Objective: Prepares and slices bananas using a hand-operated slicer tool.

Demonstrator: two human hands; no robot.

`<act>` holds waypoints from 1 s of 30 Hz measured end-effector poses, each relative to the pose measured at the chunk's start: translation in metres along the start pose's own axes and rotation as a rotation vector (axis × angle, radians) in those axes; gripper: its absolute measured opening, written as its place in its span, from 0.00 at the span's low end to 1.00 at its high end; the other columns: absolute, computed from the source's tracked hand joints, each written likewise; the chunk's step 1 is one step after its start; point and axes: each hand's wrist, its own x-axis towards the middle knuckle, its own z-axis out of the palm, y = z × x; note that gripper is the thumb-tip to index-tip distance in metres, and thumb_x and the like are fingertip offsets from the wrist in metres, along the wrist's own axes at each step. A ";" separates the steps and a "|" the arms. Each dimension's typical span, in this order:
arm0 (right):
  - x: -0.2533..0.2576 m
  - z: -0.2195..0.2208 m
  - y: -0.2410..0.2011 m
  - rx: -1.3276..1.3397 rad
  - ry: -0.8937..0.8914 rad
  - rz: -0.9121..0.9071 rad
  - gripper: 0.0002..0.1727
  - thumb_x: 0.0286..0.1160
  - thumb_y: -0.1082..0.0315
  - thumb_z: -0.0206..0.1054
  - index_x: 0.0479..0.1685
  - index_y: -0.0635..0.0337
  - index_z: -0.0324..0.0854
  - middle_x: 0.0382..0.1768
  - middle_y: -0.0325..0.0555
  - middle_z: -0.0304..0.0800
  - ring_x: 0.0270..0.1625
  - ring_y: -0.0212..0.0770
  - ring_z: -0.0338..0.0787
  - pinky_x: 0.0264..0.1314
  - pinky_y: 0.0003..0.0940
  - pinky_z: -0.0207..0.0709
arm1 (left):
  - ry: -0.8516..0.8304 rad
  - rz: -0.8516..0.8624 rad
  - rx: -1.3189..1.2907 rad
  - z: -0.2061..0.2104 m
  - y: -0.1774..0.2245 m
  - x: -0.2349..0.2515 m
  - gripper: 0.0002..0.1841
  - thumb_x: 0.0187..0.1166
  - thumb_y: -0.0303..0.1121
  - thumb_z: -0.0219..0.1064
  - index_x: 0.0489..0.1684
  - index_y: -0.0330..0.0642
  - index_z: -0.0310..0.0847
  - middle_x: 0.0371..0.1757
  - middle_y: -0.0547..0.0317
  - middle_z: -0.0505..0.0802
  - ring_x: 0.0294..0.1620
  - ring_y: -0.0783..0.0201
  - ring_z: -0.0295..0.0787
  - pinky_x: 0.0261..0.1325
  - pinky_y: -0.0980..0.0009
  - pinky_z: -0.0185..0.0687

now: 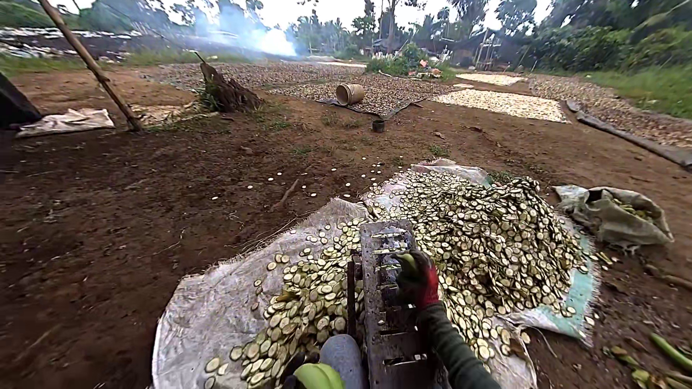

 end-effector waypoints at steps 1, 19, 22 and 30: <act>0.035 0.008 -0.005 -0.031 -0.058 0.085 0.45 0.43 0.65 0.86 0.73 0.70 0.79 0.70 0.70 0.82 0.72 0.66 0.83 0.75 0.59 0.76 | 0.039 -0.016 0.042 0.014 0.004 -0.003 0.26 0.92 0.50 0.46 0.76 0.42 0.72 0.66 0.57 0.89 0.65 0.63 0.87 0.67 0.63 0.84; 0.020 0.034 0.011 -0.102 -0.059 -0.096 0.42 0.44 0.63 0.86 0.71 0.64 0.81 0.69 0.67 0.83 0.70 0.68 0.84 0.67 0.67 0.79 | -0.097 -0.290 0.031 0.074 0.006 -0.010 0.29 0.79 0.47 0.67 0.71 0.33 0.75 0.57 0.52 0.93 0.56 0.63 0.91 0.63 0.66 0.86; 0.036 0.014 -0.017 -0.170 -0.271 0.099 0.50 0.49 0.62 0.87 0.83 0.54 0.71 0.71 0.67 0.81 0.70 0.67 0.84 0.71 0.67 0.77 | -0.089 -0.299 0.000 0.064 0.012 -0.016 0.29 0.78 0.48 0.69 0.71 0.36 0.76 0.57 0.52 0.94 0.57 0.63 0.92 0.63 0.66 0.87; 0.047 0.003 -0.041 -0.365 -0.410 0.201 0.43 0.43 0.64 0.89 0.72 0.50 0.80 0.71 0.69 0.79 0.62 0.69 0.87 0.57 0.69 0.81 | -0.051 -0.296 0.027 0.043 -0.001 -0.031 0.33 0.81 0.57 0.63 0.75 0.40 0.75 0.61 0.55 0.93 0.60 0.63 0.90 0.65 0.66 0.85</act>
